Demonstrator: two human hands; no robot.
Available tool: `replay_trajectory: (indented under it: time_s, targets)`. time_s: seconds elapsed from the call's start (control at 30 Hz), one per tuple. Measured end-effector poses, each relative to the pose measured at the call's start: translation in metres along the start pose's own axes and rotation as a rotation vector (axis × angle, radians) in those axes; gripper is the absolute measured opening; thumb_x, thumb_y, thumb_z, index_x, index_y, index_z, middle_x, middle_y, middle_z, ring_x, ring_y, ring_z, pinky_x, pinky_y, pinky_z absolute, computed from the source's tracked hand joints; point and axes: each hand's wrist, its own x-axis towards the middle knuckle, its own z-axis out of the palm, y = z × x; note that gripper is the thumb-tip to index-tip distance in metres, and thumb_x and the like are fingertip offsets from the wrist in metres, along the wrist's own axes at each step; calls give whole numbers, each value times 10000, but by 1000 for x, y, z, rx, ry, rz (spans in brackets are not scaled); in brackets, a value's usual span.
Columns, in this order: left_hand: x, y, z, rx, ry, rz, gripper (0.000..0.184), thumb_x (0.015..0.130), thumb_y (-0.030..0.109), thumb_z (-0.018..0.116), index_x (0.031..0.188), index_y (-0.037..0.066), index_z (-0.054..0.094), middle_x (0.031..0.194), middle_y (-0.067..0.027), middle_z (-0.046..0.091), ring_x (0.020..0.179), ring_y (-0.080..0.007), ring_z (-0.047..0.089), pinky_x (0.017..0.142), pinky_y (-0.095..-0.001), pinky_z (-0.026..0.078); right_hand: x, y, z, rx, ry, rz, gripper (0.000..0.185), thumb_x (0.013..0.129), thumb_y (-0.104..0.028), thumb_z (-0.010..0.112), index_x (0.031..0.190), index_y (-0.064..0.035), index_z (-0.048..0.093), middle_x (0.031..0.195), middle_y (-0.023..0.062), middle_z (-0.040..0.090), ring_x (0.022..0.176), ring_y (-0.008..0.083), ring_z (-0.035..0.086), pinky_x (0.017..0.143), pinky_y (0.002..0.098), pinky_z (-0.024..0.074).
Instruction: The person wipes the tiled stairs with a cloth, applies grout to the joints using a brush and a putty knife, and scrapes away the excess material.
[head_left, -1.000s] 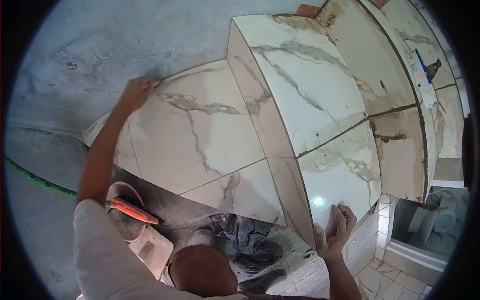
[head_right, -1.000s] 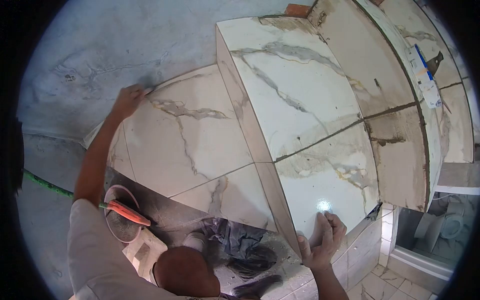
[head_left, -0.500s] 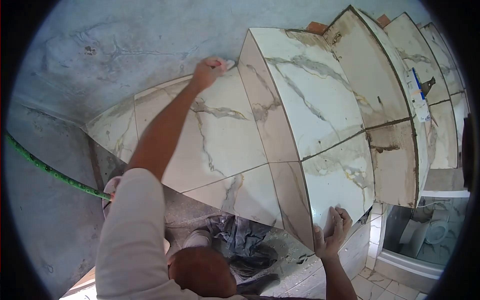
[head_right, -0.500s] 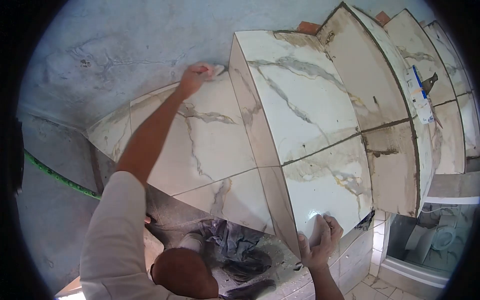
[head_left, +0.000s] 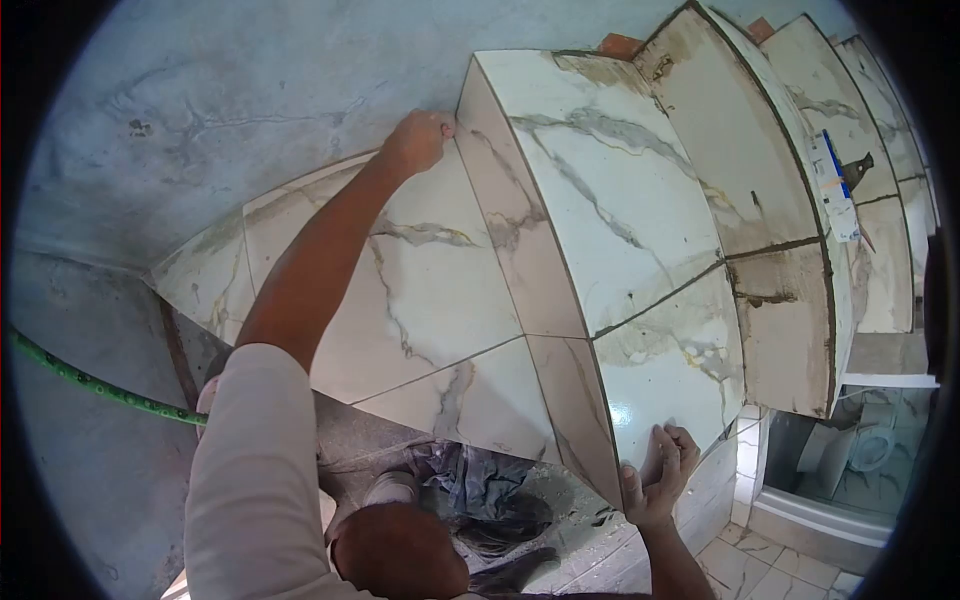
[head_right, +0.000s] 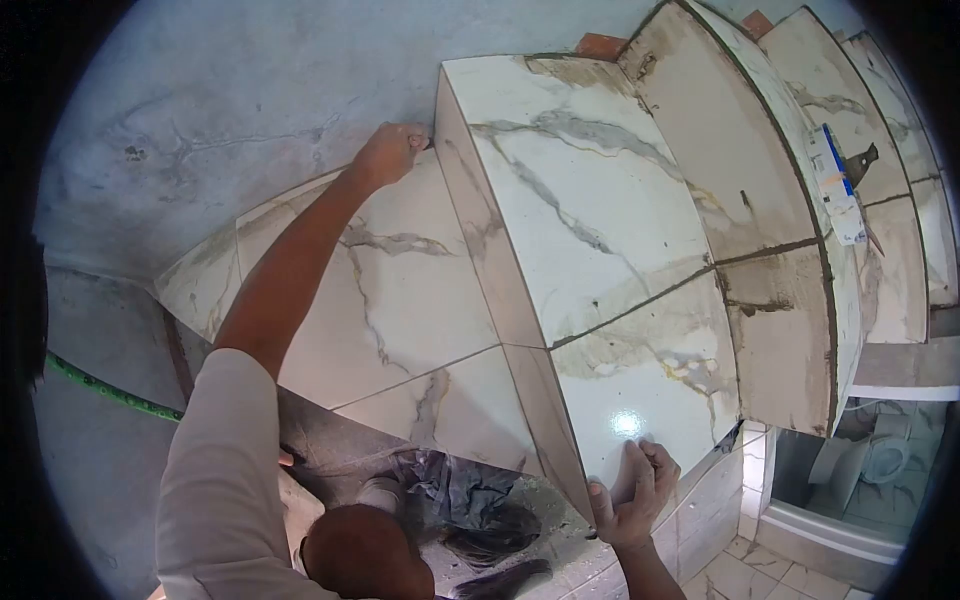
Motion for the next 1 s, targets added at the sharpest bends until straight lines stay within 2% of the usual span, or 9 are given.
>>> replay_trajectory:
  time_s: [0.17,0.27,0.37,0.43,0.63,0.67,0.73,0.83,1.0]
  targets:
    - [17,23,-15,304,-55,-4,132,871,91,554,829,25,660,806,-205,648,809,-393,622,727,-475,486,1,0,-1,20,-12,14,651,800,-412,706,1223,55,546,1181,237,457,1078,360,444,930,476,394]
    - [12,1,-8,3,-116,-78,119,844,75,562,827,26,669,800,-204,658,824,-394,628,732,-484,492,1,-1,-1,3,-23,9,651,794,-406,712,1222,56,547,1175,236,462,1075,357,443,928,474,393]
    - [4,-10,2,-34,-74,129,157,863,47,502,783,-28,614,767,-229,632,701,-376,604,670,-394,493,4,-4,-2,-4,-17,9,651,794,-407,712,1220,57,547,1167,233,469,1073,354,441,925,473,390]
    - [9,10,2,397,-66,-86,128,851,20,501,763,-17,586,723,-167,632,655,-273,604,655,-348,492,4,-4,-3,2,-9,10,650,795,-409,711,1218,57,548,1164,233,471,1073,353,441,922,472,388]
    - [10,-10,-3,-354,-33,-105,96,821,69,559,789,14,631,774,-177,672,751,-360,638,710,-414,503,1,-2,-2,-4,-9,-9,636,792,-386,724,1214,56,551,1177,239,471,1070,351,439,919,468,387]
    - [4,-15,4,-356,-33,-107,96,821,69,559,789,14,631,774,-177,672,751,-360,638,710,-414,503,0,-2,-2,6,-9,-3,634,792,-385,726,1214,56,552,1178,240,472,1069,352,441,922,469,386]
    - [-5,-11,6,-369,15,-188,91,820,62,538,749,11,563,674,-65,590,670,-150,572,686,-319,487,3,-2,-1,13,-3,-3,632,793,-384,727,1213,55,553,1178,240,472,1067,353,442,925,470,386]
    - [11,-2,-5,209,-94,-45,62,812,58,544,780,13,571,679,-46,588,669,-144,562,683,-308,477,2,-2,-3,25,11,-7,630,799,-394,720,1214,51,556,1179,242,473,1056,353,447,922,471,387]
    - [9,-12,4,-148,73,-15,46,815,35,543,832,22,584,706,-70,599,657,-183,561,671,-322,469,2,-3,-2,8,-1,-10,635,796,-382,723,1227,50,546,1168,238,474,1064,351,446,915,465,395]
